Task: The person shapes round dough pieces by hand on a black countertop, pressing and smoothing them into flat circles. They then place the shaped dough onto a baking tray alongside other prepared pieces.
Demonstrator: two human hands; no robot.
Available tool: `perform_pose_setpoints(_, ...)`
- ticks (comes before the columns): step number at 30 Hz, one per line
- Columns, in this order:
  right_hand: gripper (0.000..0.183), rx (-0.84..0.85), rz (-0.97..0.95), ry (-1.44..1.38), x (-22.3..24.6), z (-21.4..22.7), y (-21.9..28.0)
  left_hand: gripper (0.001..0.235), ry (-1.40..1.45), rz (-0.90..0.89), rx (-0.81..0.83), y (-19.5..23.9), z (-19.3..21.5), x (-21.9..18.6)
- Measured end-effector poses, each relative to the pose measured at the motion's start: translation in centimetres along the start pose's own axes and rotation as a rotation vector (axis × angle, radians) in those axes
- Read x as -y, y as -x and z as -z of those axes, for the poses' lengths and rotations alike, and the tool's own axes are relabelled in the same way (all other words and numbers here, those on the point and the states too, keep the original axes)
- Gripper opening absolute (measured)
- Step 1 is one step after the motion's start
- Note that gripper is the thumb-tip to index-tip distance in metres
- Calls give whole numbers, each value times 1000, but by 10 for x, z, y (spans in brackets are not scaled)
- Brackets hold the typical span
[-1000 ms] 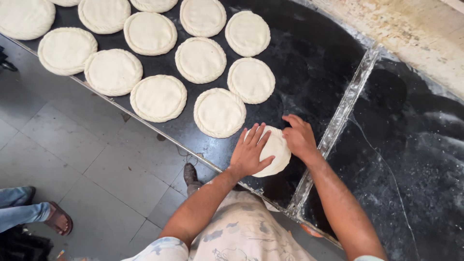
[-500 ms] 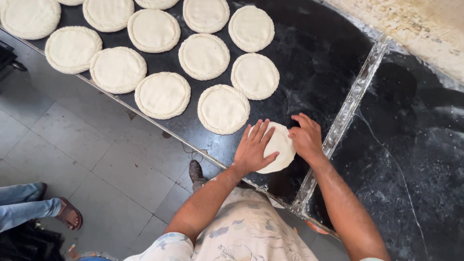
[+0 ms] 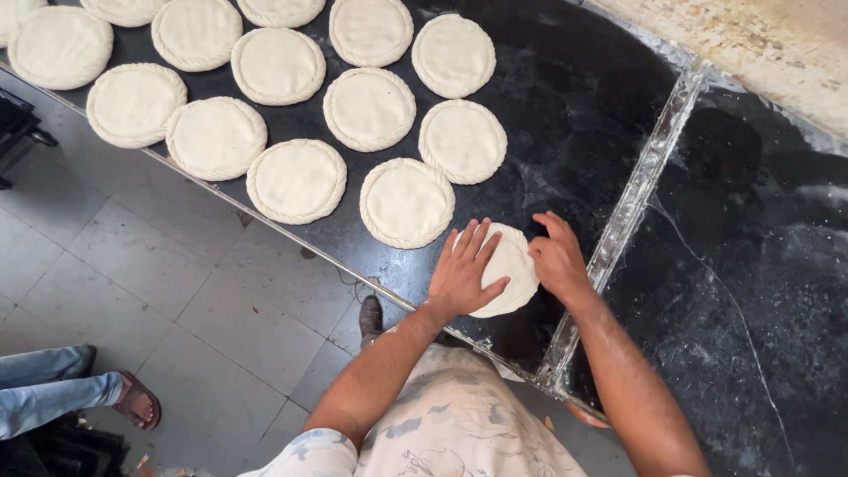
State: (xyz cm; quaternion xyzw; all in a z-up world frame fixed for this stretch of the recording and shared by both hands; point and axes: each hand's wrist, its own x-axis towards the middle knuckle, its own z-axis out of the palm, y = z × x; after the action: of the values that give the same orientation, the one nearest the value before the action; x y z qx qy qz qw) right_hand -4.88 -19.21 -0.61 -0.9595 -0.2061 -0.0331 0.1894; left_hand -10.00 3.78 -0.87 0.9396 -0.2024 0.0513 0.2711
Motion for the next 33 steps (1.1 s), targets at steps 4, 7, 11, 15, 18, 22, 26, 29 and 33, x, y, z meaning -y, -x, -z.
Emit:
perform_pose_setpoints(4, 34, -172, 86, 249, 33, -15, 47, 83, 30, -9, -20, 0, 2, 0)
perform_pose_setpoints(7, 29, -130, -12, 172, 43, -3, 45, 81, -9, -13, -2, 0, 2, 1)
perform_pose_setpoints(11, 28, 20, -192, 48, 32, 27, 7, 83, 34, -13, 15, -5, 6, 1)
perform_pose_setpoints(15, 20, 211, -225, 258, 26, 12, 9, 84, 30, -25, 21, -4, 4, 2)
perform_pose_setpoints(18, 33, 24, -123, 413, 41, -18, 54, 84, 60, -33, 18, 1, 4, 2)
perform_pose_setpoints(22, 44, -83, -146, 284, 41, -28, 67, 84, 46, -39, 17, -3, 3, 6)
perform_pose_setpoints(26, 26, 16, -315, 49, 27, 7, 28, 85, 57, -27, 63, -4, 6, 5)
perform_pose_setpoints(29, 24, 245, -409, 210, 33, 9, 19, 85, 49, -30, 66, -2, 4, 7)
perform_pose_setpoints(33, 30, 81, -197, 500, 56, -15, 60, 86, 74, -44, 43, 2, 1, 8)
